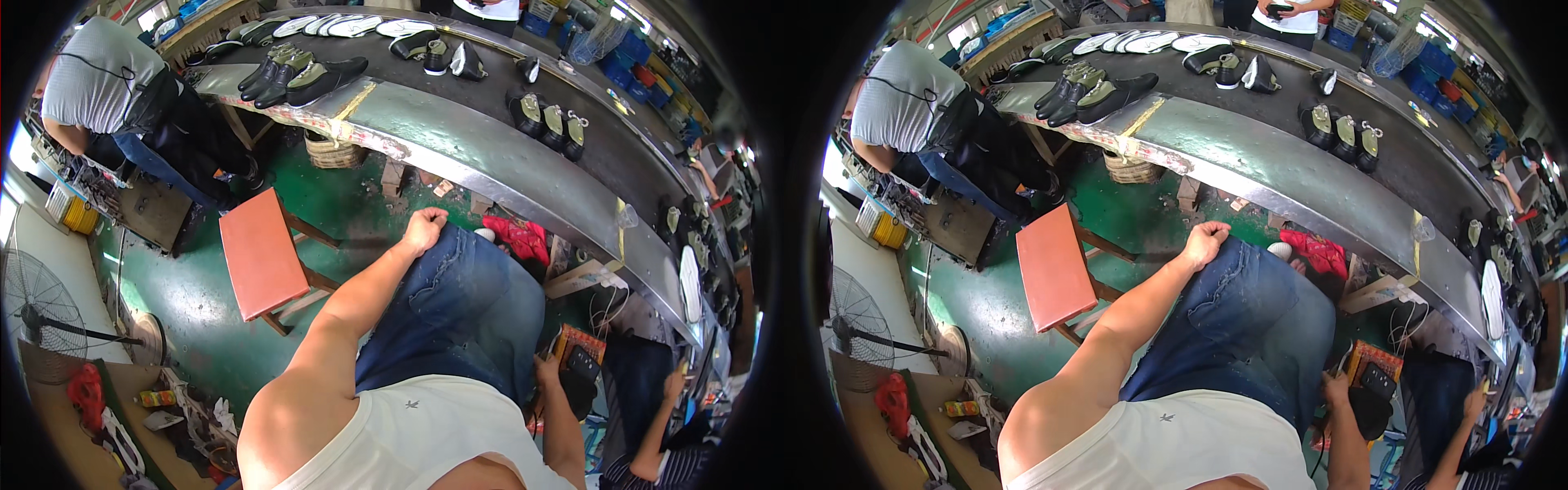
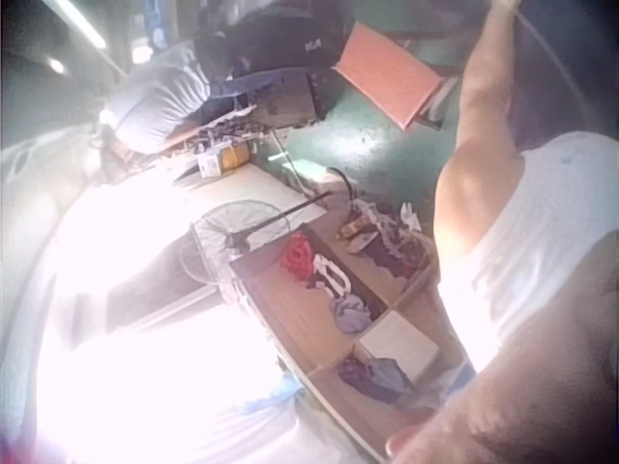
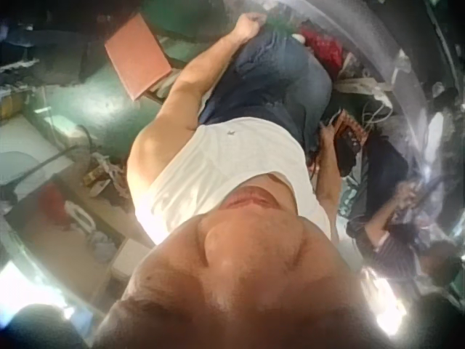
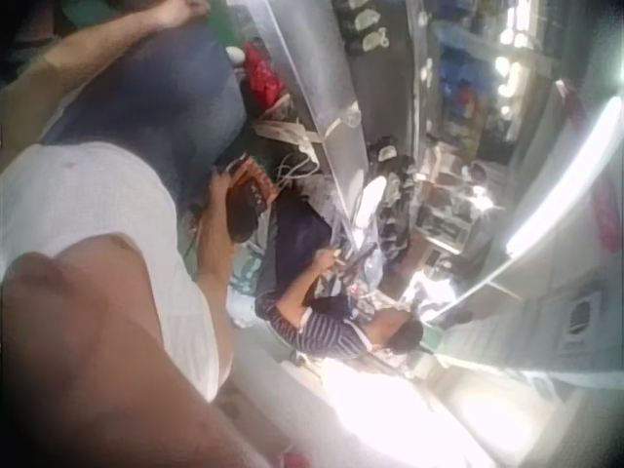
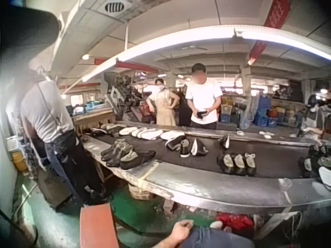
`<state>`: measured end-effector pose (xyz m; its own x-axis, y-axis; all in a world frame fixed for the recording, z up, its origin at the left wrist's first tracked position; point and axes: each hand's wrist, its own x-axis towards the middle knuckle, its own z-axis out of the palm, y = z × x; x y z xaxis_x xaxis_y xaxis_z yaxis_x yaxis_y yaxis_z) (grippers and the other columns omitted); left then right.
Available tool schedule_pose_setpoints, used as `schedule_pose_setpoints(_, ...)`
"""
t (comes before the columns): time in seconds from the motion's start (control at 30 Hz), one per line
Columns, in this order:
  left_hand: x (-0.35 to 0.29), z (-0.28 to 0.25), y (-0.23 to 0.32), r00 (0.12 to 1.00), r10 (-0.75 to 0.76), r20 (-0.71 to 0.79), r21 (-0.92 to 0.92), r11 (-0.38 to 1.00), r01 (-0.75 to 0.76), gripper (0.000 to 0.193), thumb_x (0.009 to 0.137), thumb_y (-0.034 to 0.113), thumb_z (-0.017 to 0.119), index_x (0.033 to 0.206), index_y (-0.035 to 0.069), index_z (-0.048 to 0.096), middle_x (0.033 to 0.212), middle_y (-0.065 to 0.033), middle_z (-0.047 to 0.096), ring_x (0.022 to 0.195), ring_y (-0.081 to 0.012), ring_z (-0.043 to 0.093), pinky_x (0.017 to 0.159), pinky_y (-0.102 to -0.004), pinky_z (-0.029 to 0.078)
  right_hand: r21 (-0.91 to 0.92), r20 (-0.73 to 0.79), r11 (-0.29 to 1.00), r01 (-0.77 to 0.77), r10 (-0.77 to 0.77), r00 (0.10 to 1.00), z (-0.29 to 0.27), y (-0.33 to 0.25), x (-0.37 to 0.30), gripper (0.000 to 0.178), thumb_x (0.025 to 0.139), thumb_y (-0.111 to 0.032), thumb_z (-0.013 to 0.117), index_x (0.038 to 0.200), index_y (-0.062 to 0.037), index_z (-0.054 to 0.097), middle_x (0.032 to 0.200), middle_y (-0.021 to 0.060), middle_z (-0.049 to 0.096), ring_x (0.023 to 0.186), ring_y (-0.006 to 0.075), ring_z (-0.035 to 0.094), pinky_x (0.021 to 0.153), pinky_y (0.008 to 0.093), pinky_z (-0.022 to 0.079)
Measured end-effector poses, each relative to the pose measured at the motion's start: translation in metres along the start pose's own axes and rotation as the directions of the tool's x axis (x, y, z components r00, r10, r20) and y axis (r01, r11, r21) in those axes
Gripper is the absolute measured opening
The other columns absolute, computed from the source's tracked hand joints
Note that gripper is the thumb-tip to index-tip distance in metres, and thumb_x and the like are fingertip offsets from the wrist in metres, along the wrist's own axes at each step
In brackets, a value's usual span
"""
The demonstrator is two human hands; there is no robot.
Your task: The recorder is using pliers to pull and adjust the upper fabric and inner lining around the sole of various shoes on a production line.
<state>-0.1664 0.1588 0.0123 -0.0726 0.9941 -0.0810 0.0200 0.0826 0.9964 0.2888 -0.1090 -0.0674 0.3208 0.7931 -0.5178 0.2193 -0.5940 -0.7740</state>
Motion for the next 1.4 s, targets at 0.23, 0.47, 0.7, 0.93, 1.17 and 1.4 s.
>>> schedule_pose_setpoints(0.23,-0.022,-0.016,0.050,0.986,0.167,0.020,-0.023,0.986,-0.166,0.020,0.097,0.012,0.065,0.110,-0.001,0.072,0.091,0.0001,0.068,0.078,-0.0069,0.056,0.070,-0.0235,0.047,-0.631,-0.174,0.719,0.293,-0.499,0.849,-0.055,-0.057,-0.048,0.024,0.083,-0.010,0.072,0.101,0.0001,0.060,0.086,0.0168,0.068,0.083,0.0358,0.068,0.078,0.0421,0.052)
schedule_pose_setpoints(0.47,-0.111,-0.127,0.015,0.999,-0.006,-0.046,0.035,0.999,0.008,0.020,0.097,0.013,0.062,0.108,0.001,0.073,0.101,-0.0047,0.072,0.094,-0.0120,0.062,0.085,-0.0270,0.050,-0.576,0.127,0.727,0.373,-0.372,0.920,-0.065,-0.131,-0.156,0.024,0.079,-0.008,0.074,0.097,-0.0016,0.060,0.083,0.0167,0.067,0.078,0.0311,0.067,0.075,0.0404,0.051)
schedule_pose_setpoints(0.7,-0.183,-0.221,-0.127,0.730,-0.619,0.290,0.956,0.152,-0.251,0.036,0.088,0.030,0.065,0.112,0.004,0.073,0.102,-0.0189,0.072,0.097,-0.0345,0.068,0.088,-0.0431,0.052,-0.629,0.498,0.765,0.138,0.260,0.827,-0.048,-0.118,-0.145,0.033,0.086,-0.030,0.074,0.098,-0.0013,0.061,0.088,0.0219,0.068,0.084,0.0369,0.068,0.077,0.0420,0.053)
schedule_pose_setpoints(0.93,-0.121,-0.174,0.003,0.893,-0.448,0.048,0.852,0.485,0.197,0.057,0.091,0.039,0.064,0.130,-0.002,0.061,0.124,-0.0274,0.065,0.120,-0.0398,0.062,0.102,-0.0426,0.048,-0.694,0.337,0.568,0.443,-0.287,0.897,-0.067,-0.223,-0.107,0.045,0.089,-0.038,0.071,0.108,-0.0003,0.057,0.091,0.0255,0.067,0.088,0.0449,0.065,0.078,0.0495,0.050)
schedule_pose_setpoints(1.17,0.008,-0.075,0.111,0.933,-0.106,0.344,0.462,0.884,-0.070,0.044,0.096,0.019,0.068,0.130,-0.006,0.058,0.107,-0.0067,0.069,0.097,-0.0115,0.063,0.084,-0.0280,0.052,-0.733,0.287,0.157,0.662,-0.811,0.510,-0.051,-0.295,0.014,0.050,0.083,-0.037,0.077,0.111,-0.0036,0.054,0.101,0.0191,0.063,0.094,0.0416,0.061,0.083,0.0482,0.048)
schedule_pose_setpoints(1.4,0.208,-0.001,0.163,0.962,0.206,0.176,0.230,0.942,-0.244,0.038,0.095,0.020,0.069,0.124,-0.003,0.063,0.104,-0.0071,0.069,0.096,-0.0133,0.063,0.086,-0.0287,0.050,-0.754,0.206,0.099,0.650,-0.903,0.377,-0.036,-0.378,0.187,0.049,0.081,-0.032,0.079,0.112,-0.0034,0.055,0.106,0.0175,0.063,0.098,0.0400,0.058,0.088,0.0482,0.046)
